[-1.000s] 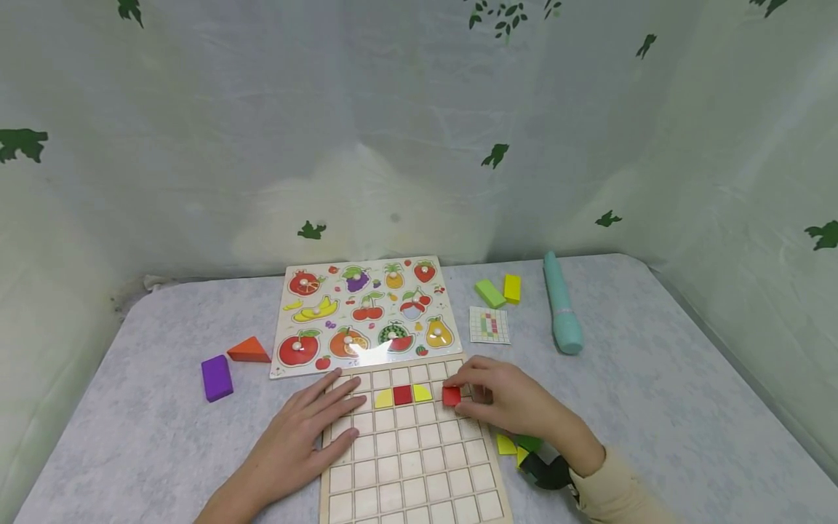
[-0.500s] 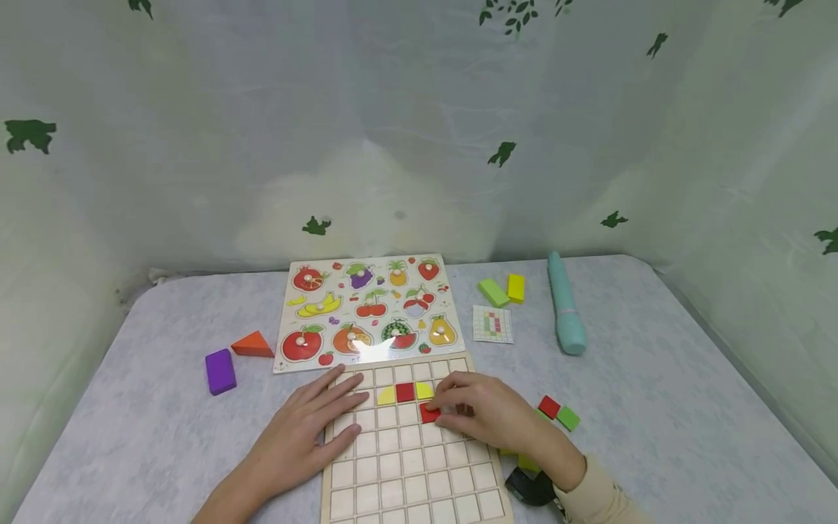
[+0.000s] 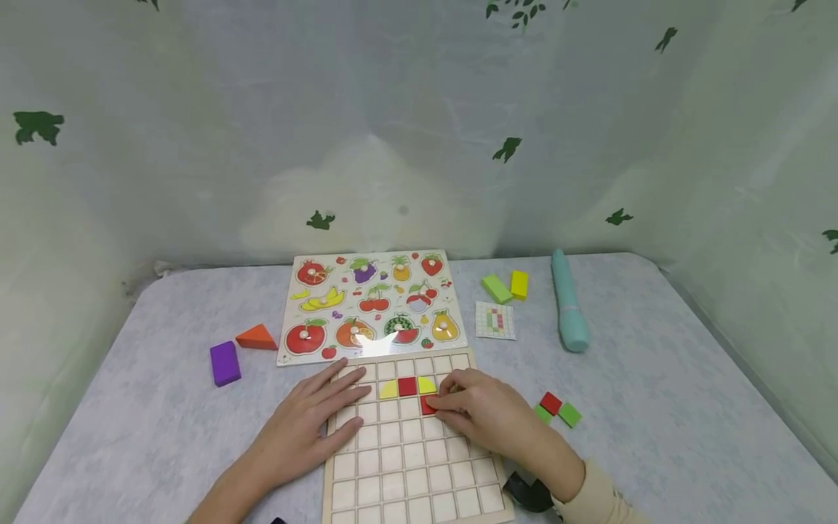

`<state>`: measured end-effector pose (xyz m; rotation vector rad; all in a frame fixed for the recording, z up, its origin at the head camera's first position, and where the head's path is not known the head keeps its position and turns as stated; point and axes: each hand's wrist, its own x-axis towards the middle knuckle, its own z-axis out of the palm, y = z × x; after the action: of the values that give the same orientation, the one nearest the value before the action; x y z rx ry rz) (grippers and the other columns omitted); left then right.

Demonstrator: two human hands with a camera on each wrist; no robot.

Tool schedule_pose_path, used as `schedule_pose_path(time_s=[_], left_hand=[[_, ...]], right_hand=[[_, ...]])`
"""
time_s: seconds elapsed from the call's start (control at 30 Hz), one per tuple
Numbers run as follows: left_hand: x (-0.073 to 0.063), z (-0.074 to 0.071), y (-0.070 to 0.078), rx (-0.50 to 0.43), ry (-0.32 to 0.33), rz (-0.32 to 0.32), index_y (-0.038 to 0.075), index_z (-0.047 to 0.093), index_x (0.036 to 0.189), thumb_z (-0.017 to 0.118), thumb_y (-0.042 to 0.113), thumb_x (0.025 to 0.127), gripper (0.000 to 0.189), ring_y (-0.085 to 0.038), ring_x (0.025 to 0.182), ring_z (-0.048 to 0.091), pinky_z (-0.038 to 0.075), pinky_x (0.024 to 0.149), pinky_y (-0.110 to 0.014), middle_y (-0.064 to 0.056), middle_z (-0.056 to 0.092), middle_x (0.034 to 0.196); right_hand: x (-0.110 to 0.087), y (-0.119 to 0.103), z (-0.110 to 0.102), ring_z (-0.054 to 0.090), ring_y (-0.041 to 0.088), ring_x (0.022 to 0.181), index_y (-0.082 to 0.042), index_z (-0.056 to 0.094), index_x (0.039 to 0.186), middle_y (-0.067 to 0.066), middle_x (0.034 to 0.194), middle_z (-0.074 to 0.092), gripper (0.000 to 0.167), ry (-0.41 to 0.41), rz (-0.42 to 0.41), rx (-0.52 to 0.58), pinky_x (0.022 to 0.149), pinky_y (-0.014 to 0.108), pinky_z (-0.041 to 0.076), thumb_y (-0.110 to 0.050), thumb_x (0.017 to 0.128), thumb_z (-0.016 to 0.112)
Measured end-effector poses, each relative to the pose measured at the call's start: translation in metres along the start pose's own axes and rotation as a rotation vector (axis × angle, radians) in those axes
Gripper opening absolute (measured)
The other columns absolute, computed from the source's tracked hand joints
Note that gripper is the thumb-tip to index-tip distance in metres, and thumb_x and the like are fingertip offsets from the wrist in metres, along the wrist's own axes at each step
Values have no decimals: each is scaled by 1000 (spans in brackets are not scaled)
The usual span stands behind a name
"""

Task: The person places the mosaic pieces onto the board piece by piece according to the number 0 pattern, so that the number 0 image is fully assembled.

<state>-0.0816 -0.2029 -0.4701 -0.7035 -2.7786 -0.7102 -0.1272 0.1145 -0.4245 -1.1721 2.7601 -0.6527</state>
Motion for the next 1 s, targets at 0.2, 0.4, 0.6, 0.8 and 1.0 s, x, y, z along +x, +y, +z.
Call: schedule_pose_path(time_s=[0.2, 0.4, 0.6, 0.8, 1.0], left_hand=[[2, 2, 0, -19, -12, -7, 31, 64, 142, 71, 44, 96, 48, -24, 153, 35, 40, 113, -58, 12, 49, 157], [4, 3, 1, -12, -21, 4, 31, 64, 142, 71, 44, 96, 48, -23, 154, 34, 39, 114, -56, 12, 49, 158], [2, 1, 0, -1, -18, -5, 30, 64, 142, 72, 43, 96, 48, -23, 154, 34, 39, 114, -56, 11, 50, 157], [1, -1, 0, -12, -21, -15, 31, 64, 141, 71, 44, 96, 48, -23, 154, 34, 39, 114, -57, 12, 49, 157], [0, -2, 0, -6, -12, -7, 31, 64, 141, 71, 44, 96, 47, -23, 154, 34, 39, 114, -57, 12, 49, 157]], right_hand=[[-5, 5, -15, 60, 6, 96, -24, 79, 121, -9, 112, 69, 27, -25, 26, 42, 79, 23, 55, -24, 95, 77], [-25, 20, -35, 63, 9, 94, -21, 78, 121, -7, 110, 70, 28, 81, 48, 45, 76, 26, 57, -17, 93, 78], [-46, 35, -44, 63, 9, 91, -18, 77, 123, -5, 114, 71, 32, 105, 158, 70, 70, 22, 56, -14, 91, 80], [-66, 49, -40, 57, 4, 84, -18, 77, 122, -5, 115, 71, 33, 147, 237, 82, 67, 21, 54, -15, 89, 82], [-81, 61, -36, 56, 4, 87, -21, 76, 119, -11, 112, 71, 35, 170, 290, 19, 72, 23, 54, -17, 86, 85]])
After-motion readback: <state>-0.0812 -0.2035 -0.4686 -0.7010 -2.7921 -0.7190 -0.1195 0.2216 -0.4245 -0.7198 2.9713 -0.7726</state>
